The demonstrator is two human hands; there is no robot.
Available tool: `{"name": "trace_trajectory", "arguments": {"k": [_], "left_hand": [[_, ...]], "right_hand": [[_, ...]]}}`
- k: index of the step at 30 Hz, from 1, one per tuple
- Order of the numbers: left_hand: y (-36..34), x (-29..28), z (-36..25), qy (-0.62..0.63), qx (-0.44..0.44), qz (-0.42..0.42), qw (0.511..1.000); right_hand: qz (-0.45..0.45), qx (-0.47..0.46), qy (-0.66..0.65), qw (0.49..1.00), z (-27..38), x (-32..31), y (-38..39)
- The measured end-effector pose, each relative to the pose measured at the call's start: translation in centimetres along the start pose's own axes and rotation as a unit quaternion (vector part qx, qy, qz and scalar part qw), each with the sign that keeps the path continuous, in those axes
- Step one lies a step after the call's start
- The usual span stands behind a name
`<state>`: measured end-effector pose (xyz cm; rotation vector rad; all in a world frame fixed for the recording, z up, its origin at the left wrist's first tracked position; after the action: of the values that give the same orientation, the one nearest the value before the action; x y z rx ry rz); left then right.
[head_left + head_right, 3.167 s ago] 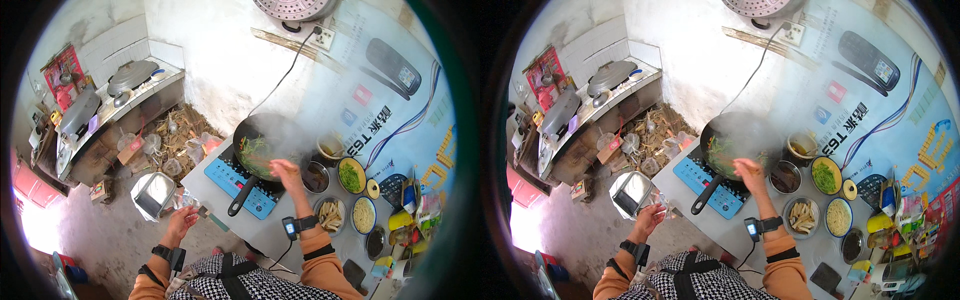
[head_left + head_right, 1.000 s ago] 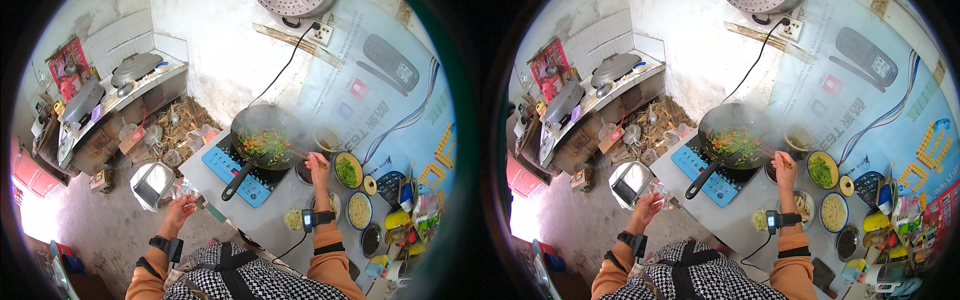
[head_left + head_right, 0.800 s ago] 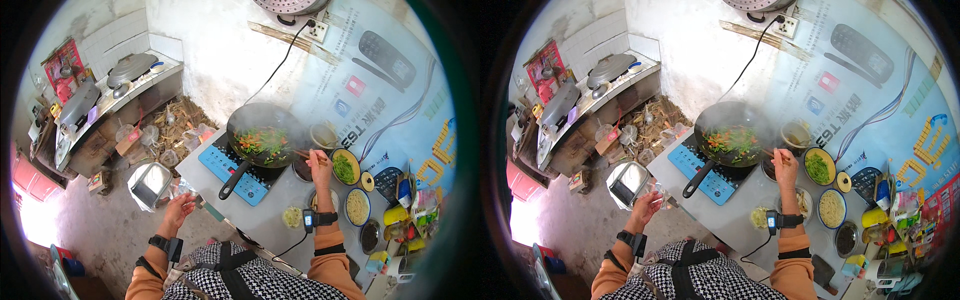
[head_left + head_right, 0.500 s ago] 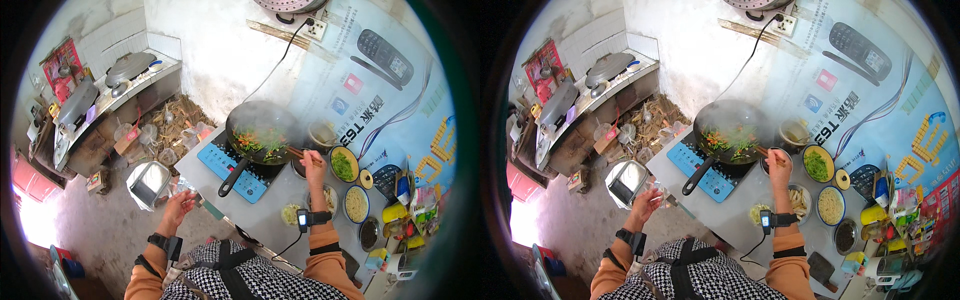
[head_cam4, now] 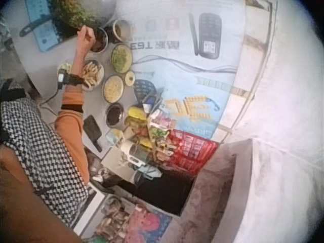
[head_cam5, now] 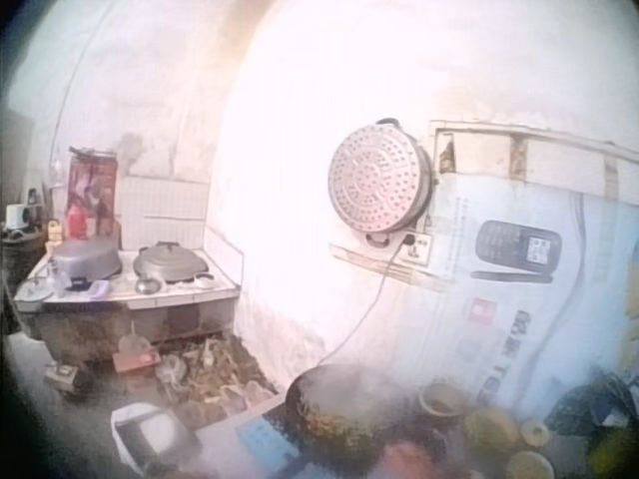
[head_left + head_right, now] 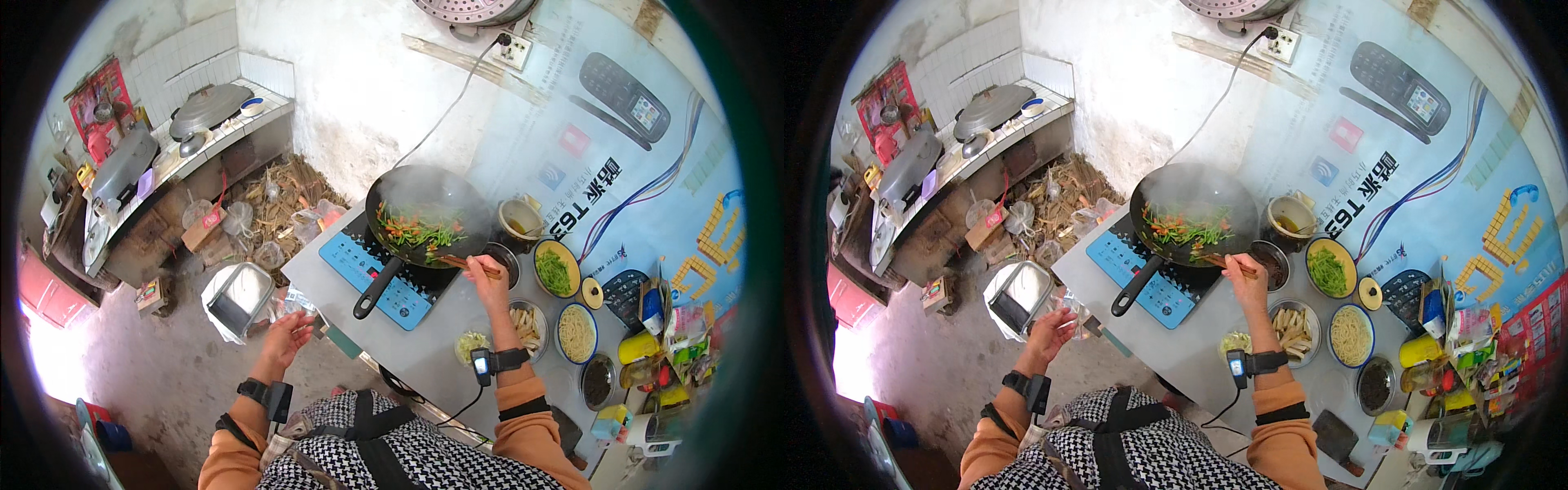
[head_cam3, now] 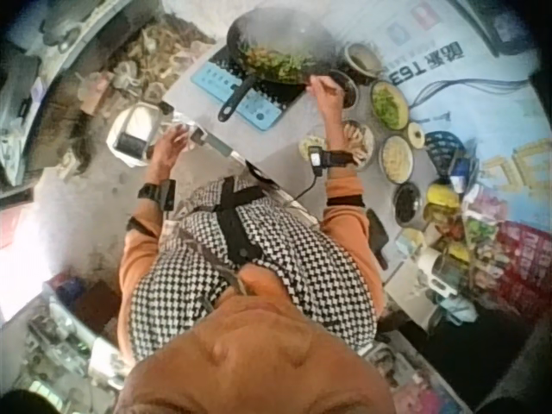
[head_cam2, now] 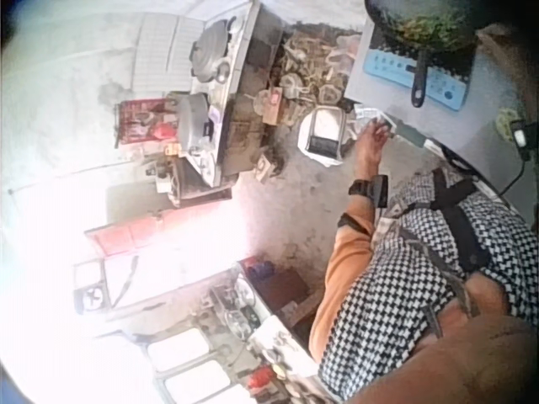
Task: The person stir-fries mixed vegetables in a wok on an induction cooktop, using chopsticks to toss the contents. They add seasoning from a divided container and continue stirring until the vegetables are cooked.
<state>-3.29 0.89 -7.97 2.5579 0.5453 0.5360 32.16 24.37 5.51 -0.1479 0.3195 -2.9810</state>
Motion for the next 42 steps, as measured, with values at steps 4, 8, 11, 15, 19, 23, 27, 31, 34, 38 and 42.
{"name": "trace_trajectory", "arguments": {"k": [4, 8, 11, 15, 19, 23, 27, 31, 34, 38, 42], "left_hand": [[-0.3, -0.3, -0.2, -0.005, 0.006, -0.006, 1.000], [-0.4, -0.5, 0.3, 0.001, -0.020, -0.022, 1.000], [-0.6, 0.2, 0.1, 0.008, -0.020, 0.001, 1.000], [-0.3, -0.1, -0.4, 0.004, 0.003, -0.011, 1.000], [0.0, -0.6, 0.1, 0.012, -0.003, -0.023, 1.000], [-0.5, 0.4, -0.1, 0.024, -0.003, 0.002, 1.000], [-0.2, 0.5, -0.3, 0.005, 0.003, -0.006, 1.000], [0.2, 0.2, 0.0, 0.024, -0.007, -0.018, 1.000], [0.1, 0.0, 0.1, 0.018, -0.006, -0.027, 0.999], [-0.1, 0.2, 0.5, 0.011, -0.018, -0.027, 0.999], [-0.1, 0.6, 0.2, 0.003, -0.006, -0.016, 1.000]], "right_hand": [[-0.056, -0.032, -0.003, 0.998, 1.4, -1.1, 0.0], [-0.016, 0.030, 0.014, 0.999, 0.2, 0.4, -0.2], [0.016, 0.028, -0.060, 0.998, -0.3, 1.7, -0.4], [-0.024, -0.023, -0.041, 0.999, 1.1, -0.1, -0.8], [0.065, 0.112, 0.022, 0.991, -0.2, 0.2, -1.0], [0.068, 0.036, -0.028, 0.997, -0.8, 1.8, -1.6], [0.024, 0.091, 0.037, 0.995, -2.6, 0.5, -1.8], [0.083, 0.034, -0.014, 0.996, -1.5, -0.2, -2.5], [-0.088, -0.066, 0.023, 0.994, -0.2, -2.6, -3.1], [-0.068, -0.012, 0.028, 0.997, -2.4, -0.9, -3.5], [-0.034, -0.011, -0.061, 0.998, -3.7, 0.1, -4.4]]}}
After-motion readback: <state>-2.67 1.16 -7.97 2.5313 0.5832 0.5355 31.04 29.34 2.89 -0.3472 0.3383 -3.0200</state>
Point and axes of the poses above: each hand's wrist, its own y-axis away from the middle knuckle, its own x-axis out of the palm, z = x × y, the point moved 7 cm from there along -y, towards the middle knuckle, and after that the axes turned 15 degrees about -y, right-handed, at the moved point
